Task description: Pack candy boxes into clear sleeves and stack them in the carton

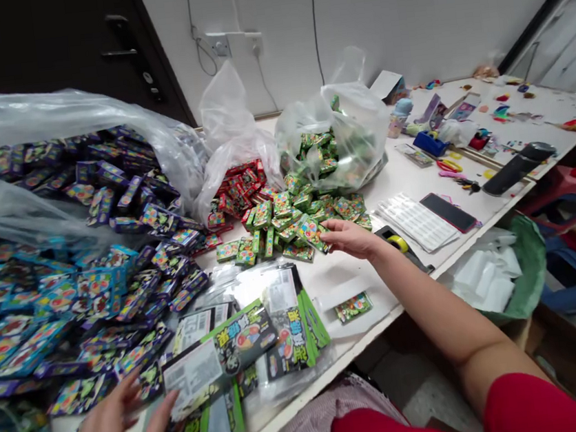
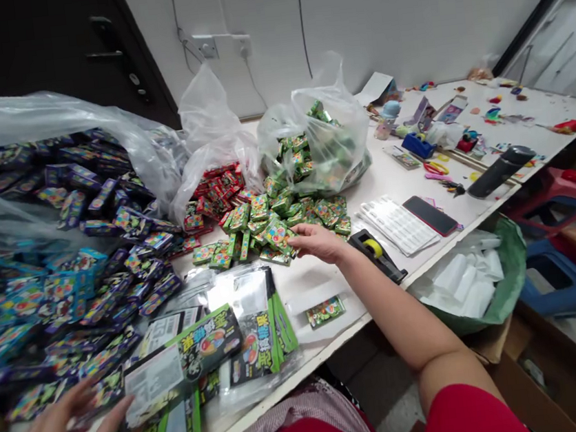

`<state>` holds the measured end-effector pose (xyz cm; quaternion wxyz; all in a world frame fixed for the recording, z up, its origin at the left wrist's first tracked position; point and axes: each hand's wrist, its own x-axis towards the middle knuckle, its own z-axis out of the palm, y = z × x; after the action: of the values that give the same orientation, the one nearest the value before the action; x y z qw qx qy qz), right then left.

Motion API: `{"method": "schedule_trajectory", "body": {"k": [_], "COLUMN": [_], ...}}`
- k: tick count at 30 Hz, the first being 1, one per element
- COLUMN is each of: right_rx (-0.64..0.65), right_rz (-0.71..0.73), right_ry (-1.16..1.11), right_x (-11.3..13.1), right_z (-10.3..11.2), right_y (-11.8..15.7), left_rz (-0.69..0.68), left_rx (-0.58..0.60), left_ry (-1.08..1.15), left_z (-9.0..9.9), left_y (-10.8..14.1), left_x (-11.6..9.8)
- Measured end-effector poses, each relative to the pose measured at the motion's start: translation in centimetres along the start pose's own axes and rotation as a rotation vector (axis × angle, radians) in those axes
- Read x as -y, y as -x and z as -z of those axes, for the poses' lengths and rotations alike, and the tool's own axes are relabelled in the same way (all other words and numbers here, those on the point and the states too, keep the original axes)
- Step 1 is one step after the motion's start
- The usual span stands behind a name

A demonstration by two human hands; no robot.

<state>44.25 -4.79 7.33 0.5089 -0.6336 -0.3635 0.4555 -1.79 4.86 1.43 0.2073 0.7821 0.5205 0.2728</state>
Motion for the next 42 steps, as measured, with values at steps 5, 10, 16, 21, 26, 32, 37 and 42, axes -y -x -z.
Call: {"method": "schedule_trajectory", "body": {"k": [5, 10, 16, 21, 26, 32, 37, 42], "right_rx": [0.235, 0.258, -0.052, 0.249, 0.111, 0.256, 0.181, 0.340], "right_rz": [-0.079, -0.045, 0.462, 0.657, 0.532, 0.413, 0.575, 0.792], "right_ry": [-0.214, -0.132, 0.470, 0.942, 0.910, 1.137, 0.946, 0.928], "right_x": [0.2, -0.5, -2.2, -3.7, -2.7, -3.4, -2.7, 1.7], "right_z": [-4.8, -6.5, -7.9, -10.4, -7.9, -7.7, -9.2, -9.9], "right_y": [1.1, 1.2, 1.7, 3.1, 2.4, 1.7, 2.7, 4.1], "left_rz": [-0.439, -0.440, -0.436, -0.317, -0.304, -0.319, -0.306, -0.361], "left_rx": [0.286, 0.429, 0.317, 0.226, 0.227, 0.287, 0.349, 0.362], "left_ry": [-0.206, -0.359, -0.270, -0.193, -0.156, -0.124, -0.114, -0.088], "left_z": [-2.1, -4.4, -1.8, 0.9, 1.1, -0.3, -0.1, 0.3], "left_y": [-0.7, -0.2, -0.4, -0.1, 1.0, 0.9, 0.9, 0.8], "left_x": [-5.0, -5.9, -5.6, -4.4, -3.4, -4.1, -5.0, -5.9]}}
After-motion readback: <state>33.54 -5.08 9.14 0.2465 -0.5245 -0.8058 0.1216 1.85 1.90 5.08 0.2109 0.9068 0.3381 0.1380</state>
